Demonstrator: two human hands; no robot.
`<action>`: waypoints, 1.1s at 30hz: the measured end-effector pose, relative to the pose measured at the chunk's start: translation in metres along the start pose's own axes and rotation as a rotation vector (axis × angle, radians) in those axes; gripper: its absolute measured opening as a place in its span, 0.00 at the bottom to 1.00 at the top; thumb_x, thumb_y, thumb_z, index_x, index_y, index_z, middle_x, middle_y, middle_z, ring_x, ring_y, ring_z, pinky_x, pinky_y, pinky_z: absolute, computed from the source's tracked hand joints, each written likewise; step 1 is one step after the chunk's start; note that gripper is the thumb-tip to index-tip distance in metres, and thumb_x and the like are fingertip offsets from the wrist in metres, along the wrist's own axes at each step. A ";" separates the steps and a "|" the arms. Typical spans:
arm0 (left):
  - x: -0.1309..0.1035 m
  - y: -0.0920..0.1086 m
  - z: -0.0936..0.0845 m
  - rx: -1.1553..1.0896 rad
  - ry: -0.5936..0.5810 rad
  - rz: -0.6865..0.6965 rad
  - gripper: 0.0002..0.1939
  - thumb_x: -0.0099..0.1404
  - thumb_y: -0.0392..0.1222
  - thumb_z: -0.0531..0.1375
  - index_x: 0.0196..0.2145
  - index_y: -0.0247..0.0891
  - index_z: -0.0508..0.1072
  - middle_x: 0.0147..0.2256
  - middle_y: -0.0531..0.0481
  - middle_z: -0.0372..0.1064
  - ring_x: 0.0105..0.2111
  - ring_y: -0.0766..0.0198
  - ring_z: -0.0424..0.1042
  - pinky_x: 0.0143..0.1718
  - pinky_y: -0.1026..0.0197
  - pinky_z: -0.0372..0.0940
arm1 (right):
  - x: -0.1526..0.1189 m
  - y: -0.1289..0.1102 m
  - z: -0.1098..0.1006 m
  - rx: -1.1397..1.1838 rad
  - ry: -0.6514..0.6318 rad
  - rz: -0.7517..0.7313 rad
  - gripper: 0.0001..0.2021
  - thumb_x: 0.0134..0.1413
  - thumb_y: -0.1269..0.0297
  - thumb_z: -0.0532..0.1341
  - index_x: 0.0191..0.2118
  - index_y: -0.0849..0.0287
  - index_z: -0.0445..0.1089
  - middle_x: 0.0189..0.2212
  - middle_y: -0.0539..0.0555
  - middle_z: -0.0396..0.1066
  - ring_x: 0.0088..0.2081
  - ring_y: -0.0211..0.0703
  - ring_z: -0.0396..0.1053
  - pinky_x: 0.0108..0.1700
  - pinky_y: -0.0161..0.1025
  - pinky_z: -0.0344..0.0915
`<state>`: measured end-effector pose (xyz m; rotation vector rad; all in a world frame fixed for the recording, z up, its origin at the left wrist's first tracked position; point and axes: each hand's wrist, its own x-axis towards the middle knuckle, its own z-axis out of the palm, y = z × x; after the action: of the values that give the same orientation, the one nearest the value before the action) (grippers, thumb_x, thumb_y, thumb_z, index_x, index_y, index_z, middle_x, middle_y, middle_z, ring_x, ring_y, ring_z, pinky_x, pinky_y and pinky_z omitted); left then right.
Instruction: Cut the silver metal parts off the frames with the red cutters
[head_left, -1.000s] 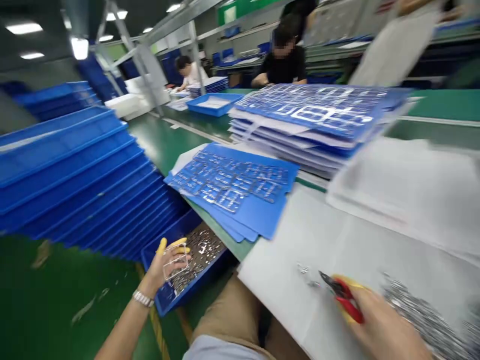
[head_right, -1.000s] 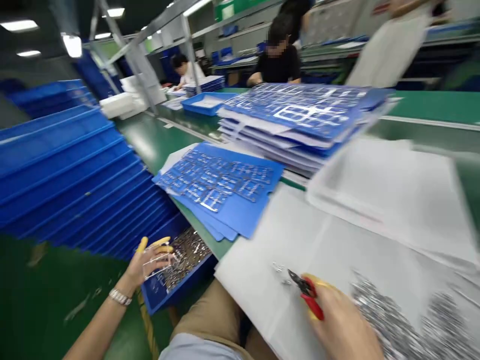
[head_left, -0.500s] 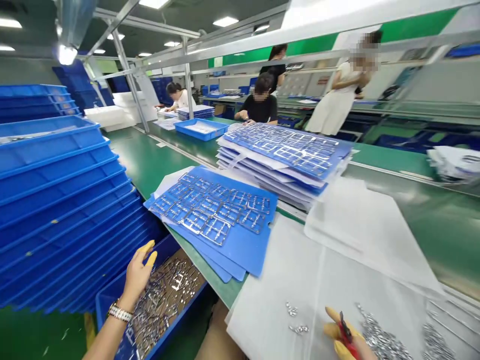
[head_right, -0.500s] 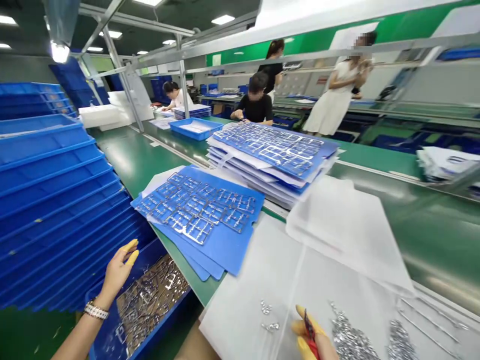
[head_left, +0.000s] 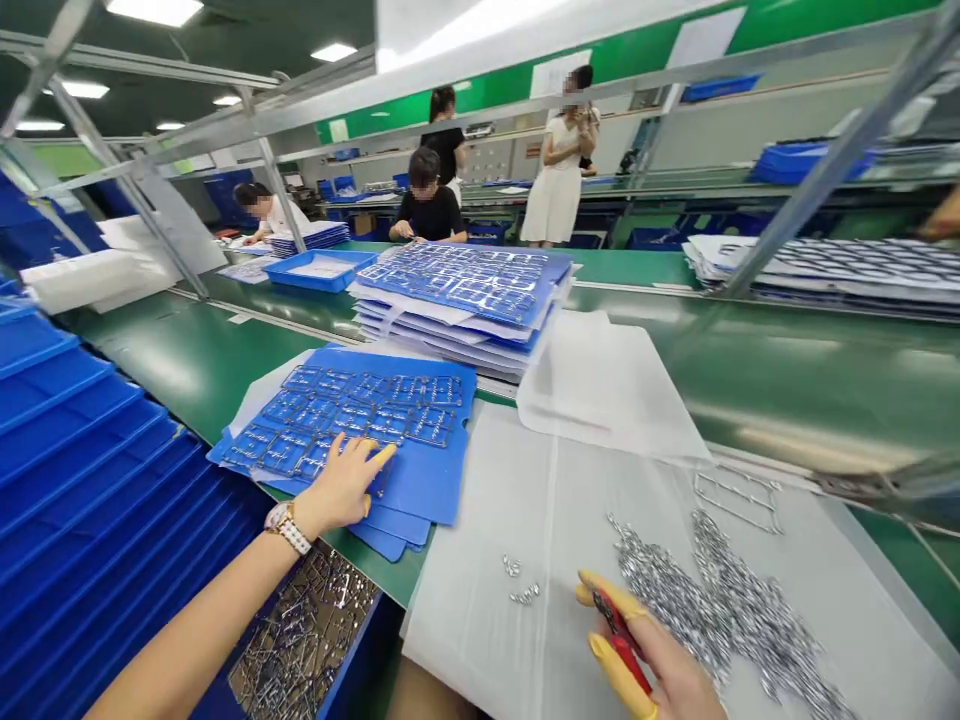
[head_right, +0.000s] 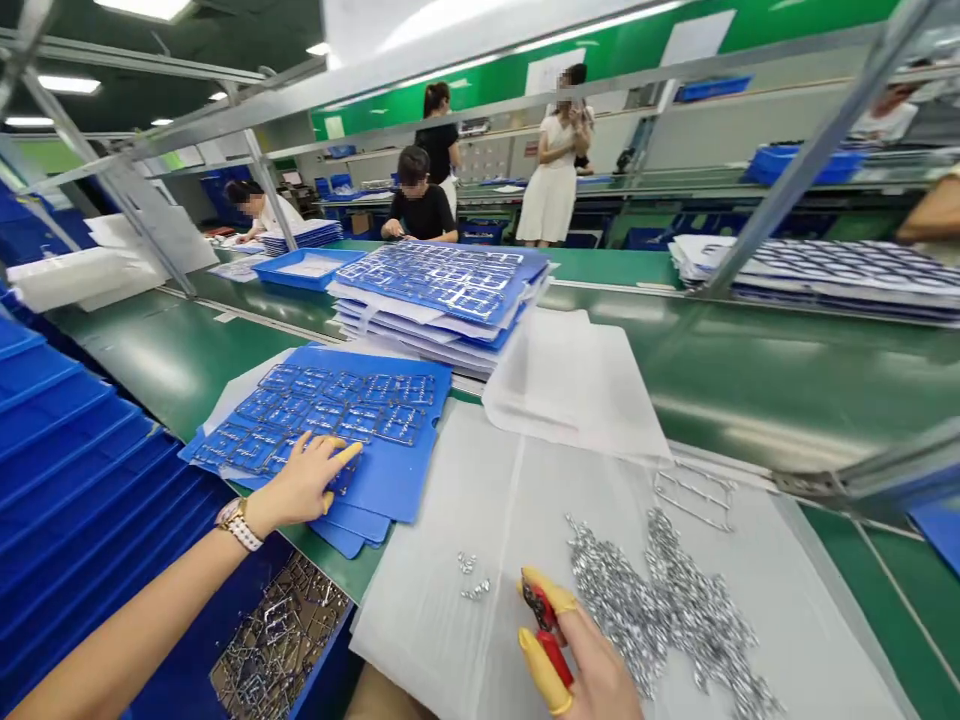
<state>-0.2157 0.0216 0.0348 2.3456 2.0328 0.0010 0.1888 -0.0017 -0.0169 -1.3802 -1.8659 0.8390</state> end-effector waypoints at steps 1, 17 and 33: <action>0.001 -0.002 0.000 0.002 -0.019 0.005 0.44 0.47 0.31 0.59 0.62 0.44 0.53 0.56 0.39 0.58 0.57 0.44 0.54 0.59 0.36 0.35 | -0.002 -0.003 -0.001 0.006 -0.001 0.002 0.18 0.55 0.52 0.56 0.50 0.49 0.68 0.46 0.54 0.73 0.43 0.46 0.72 0.47 0.41 0.68; 0.006 0.043 -0.038 -1.366 -0.003 -0.018 0.32 0.60 0.56 0.55 0.61 0.50 0.56 0.57 0.45 0.55 0.47 0.53 0.64 0.50 0.45 0.60 | 0.005 -0.002 0.001 0.012 -0.145 -0.067 0.18 0.58 0.57 0.53 0.53 0.51 0.64 0.45 0.55 0.72 0.44 0.45 0.71 0.45 0.39 0.68; 0.013 0.190 0.026 -2.617 -0.103 -0.374 0.24 0.67 0.52 0.49 0.51 0.31 0.67 0.38 0.39 0.74 0.40 0.54 0.72 0.48 0.52 0.60 | 0.038 -0.099 0.022 -0.719 -0.209 -0.444 0.13 0.49 0.66 0.61 0.43 0.61 0.68 0.35 0.57 0.70 0.37 0.50 0.64 0.37 0.46 0.58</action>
<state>-0.0251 0.0062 0.0141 0.1690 0.5742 1.3022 0.1091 0.0087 0.0557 -1.1972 -2.6576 0.0723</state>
